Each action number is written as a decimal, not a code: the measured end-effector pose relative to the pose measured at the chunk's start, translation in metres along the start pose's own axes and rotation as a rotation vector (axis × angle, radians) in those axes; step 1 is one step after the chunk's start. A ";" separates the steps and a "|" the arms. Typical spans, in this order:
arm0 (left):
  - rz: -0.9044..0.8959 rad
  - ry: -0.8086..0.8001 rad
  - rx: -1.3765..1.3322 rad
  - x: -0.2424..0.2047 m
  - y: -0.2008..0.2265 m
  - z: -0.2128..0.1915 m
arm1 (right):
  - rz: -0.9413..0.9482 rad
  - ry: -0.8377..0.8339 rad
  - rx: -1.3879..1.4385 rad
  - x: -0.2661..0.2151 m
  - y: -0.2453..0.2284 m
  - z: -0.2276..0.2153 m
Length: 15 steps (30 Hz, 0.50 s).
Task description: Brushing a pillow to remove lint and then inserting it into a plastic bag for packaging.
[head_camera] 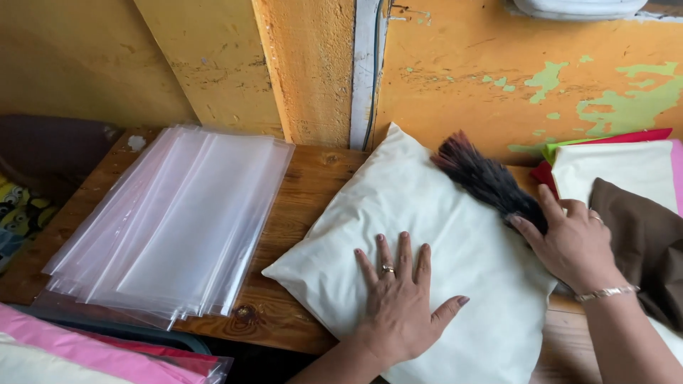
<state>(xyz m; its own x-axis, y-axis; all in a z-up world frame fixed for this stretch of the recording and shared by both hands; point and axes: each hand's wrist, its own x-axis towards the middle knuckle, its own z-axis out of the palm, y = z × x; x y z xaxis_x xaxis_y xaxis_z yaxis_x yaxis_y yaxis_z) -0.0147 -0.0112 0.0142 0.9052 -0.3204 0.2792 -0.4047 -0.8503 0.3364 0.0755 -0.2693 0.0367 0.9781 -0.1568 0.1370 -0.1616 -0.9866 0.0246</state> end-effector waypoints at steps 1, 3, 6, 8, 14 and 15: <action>-0.001 -0.001 -0.002 0.008 -0.002 -0.016 | 0.000 -0.001 -0.002 -0.012 -0.001 -0.012; -0.041 -0.341 0.015 0.022 -0.005 -0.049 | 0.063 -0.145 0.111 -0.038 -0.004 -0.036; -0.127 -0.166 0.093 0.047 -0.019 -0.056 | 0.032 -0.216 -0.010 -0.061 0.016 0.006; -0.178 -0.095 0.130 0.073 -0.042 -0.034 | 0.059 -0.173 0.017 -0.061 0.022 0.010; -0.415 -0.168 -0.039 0.111 -0.079 0.004 | -0.009 0.147 0.347 -0.079 0.024 -0.002; -0.409 -0.136 -0.071 0.112 -0.082 0.009 | -0.081 0.220 0.397 -0.085 0.017 -0.010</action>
<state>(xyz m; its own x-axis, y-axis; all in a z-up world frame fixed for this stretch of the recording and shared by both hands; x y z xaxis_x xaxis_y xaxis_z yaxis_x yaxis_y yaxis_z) 0.1205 0.0189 0.0100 0.9998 -0.0192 -0.0095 -0.0127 -0.8893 0.4571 -0.0120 -0.2718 0.0356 0.9273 -0.1070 0.3587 0.0193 -0.9433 -0.3313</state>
